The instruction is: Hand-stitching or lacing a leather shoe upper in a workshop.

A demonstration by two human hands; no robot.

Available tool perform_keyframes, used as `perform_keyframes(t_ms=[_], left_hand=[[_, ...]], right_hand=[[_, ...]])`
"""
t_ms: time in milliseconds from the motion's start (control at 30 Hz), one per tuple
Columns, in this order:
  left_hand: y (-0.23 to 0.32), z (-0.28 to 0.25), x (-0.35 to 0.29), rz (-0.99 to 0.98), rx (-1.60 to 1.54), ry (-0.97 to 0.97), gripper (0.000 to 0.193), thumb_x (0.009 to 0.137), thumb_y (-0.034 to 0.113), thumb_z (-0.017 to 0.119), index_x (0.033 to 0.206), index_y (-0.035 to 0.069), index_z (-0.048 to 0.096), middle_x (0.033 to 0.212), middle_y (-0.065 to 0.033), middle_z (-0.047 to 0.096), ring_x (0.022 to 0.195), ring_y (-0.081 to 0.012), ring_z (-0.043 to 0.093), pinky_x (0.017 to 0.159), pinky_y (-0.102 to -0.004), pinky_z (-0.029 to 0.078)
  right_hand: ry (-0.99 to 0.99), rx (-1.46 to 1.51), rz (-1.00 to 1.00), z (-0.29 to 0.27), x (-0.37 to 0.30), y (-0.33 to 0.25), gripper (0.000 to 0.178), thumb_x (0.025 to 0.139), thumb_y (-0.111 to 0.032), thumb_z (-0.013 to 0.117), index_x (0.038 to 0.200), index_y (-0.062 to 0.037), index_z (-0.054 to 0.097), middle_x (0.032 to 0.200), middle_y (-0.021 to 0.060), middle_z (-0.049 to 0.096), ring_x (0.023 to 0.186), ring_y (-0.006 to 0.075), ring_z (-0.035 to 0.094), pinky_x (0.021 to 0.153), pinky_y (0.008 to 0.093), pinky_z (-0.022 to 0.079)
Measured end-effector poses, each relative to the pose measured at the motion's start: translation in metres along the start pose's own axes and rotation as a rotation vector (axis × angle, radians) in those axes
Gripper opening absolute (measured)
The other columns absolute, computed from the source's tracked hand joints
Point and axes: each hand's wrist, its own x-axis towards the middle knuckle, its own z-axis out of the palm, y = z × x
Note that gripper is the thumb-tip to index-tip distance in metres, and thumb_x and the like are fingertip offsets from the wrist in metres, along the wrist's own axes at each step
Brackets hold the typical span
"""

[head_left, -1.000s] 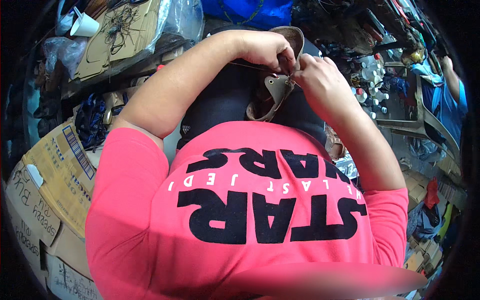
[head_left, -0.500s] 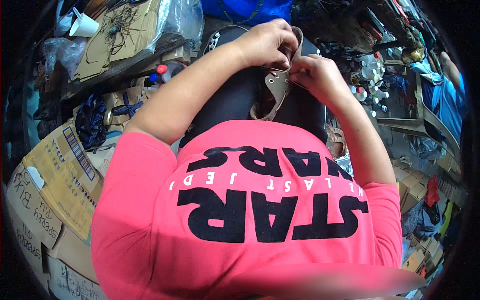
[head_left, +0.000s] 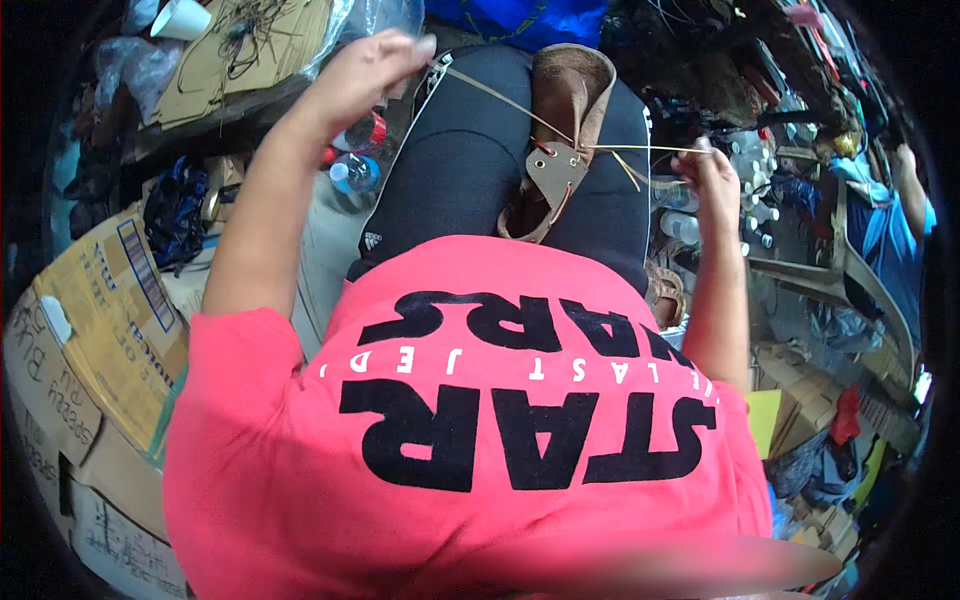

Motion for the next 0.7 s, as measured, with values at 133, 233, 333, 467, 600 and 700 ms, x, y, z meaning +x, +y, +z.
perform_keyframes(t_ms=[133, 233, 333, 467, 600, 700], left_hand=[[0.003, 0.051, 0.009, 0.197, -1.209, -0.170, 0.042, 0.098, 0.032, 0.044, 0.063, 0.010, 0.047, 0.080, -0.0016, 0.056, 0.072, -0.0141, 0.052, 0.077, -0.0345, 0.042], [-0.018, 0.050, 0.023, -0.031, -1.472, 0.021, 0.045, 0.100, 0.031, 0.039, 0.058, 0.013, 0.039, 0.067, -0.0004, 0.049, 0.064, -0.0128, 0.046, 0.079, -0.0352, 0.040], [-0.037, 0.032, 0.029, 0.105, -1.412, -0.618, 0.048, 0.099, 0.034, 0.041, 0.056, 0.015, 0.033, 0.053, 0.0007, 0.031, 0.057, -0.0164, 0.037, 0.077, -0.0361, 0.043], [-0.048, 0.024, 0.034, -0.013, -1.113, -0.202, 0.047, 0.099, 0.036, 0.041, 0.059, 0.013, 0.035, 0.056, -0.0003, 0.043, 0.072, -0.0199, 0.055, 0.084, -0.0367, 0.045], [-0.047, -0.016, 0.020, -0.061, 0.049, 0.158, 0.040, 0.094, 0.043, 0.050, 0.110, 0.009, 0.066, 0.090, -0.0043, 0.068, 0.059, -0.0042, 0.053, 0.057, -0.0225, 0.047], [-0.054, -0.068, 0.009, 0.502, -0.090, 0.314, 0.032, 0.093, 0.031, 0.054, 0.115, 0.010, 0.064, 0.093, 0.0002, 0.066, 0.065, -0.0023, 0.044, 0.059, -0.0214, 0.039]], right_hand=[[-0.493, 1.333, 0.196, 0.026, 0.003, 0.002, 0.037, 0.097, -0.034, 0.044, 0.098, -0.0019, 0.062, 0.109, 0.0159, 0.064, 0.108, 0.0291, 0.058, 0.102, 0.0495, 0.038], [-0.715, 1.422, 0.241, 0.024, -0.008, -0.008, 0.042, 0.098, -0.036, 0.041, 0.067, -0.0094, 0.047, 0.062, 0.0006, 0.047, 0.057, 0.0140, 0.046, 0.065, 0.0309, 0.040], [-0.500, 1.071, 0.257, 0.012, -0.026, -0.002, 0.045, 0.099, -0.036, 0.039, 0.061, -0.0129, 0.038, 0.051, -0.0039, 0.027, 0.044, 0.0095, 0.024, 0.056, 0.0279, 0.030], [-0.495, 1.060, 0.311, 0.004, -0.021, 0.018, 0.043, 0.098, -0.038, 0.042, 0.064, -0.0123, 0.040, 0.056, -0.0031, 0.033, 0.049, 0.0115, 0.032, 0.068, 0.0310, 0.040], [-0.280, 0.502, 0.345, -0.025, -0.024, 0.040, 0.026, 0.095, -0.025, 0.053, 0.115, -0.0082, 0.055, 0.103, 0.0094, 0.062, 0.090, 0.0209, 0.060, 0.083, 0.0373, 0.049], [-0.191, 0.323, 0.355, -0.046, -0.037, 0.057, 0.051, 0.090, -0.010, 0.057, 0.137, -0.0164, 0.041, 0.109, 0.0062, 0.059, 0.084, 0.0176, 0.060, 0.075, 0.0341, 0.050]])
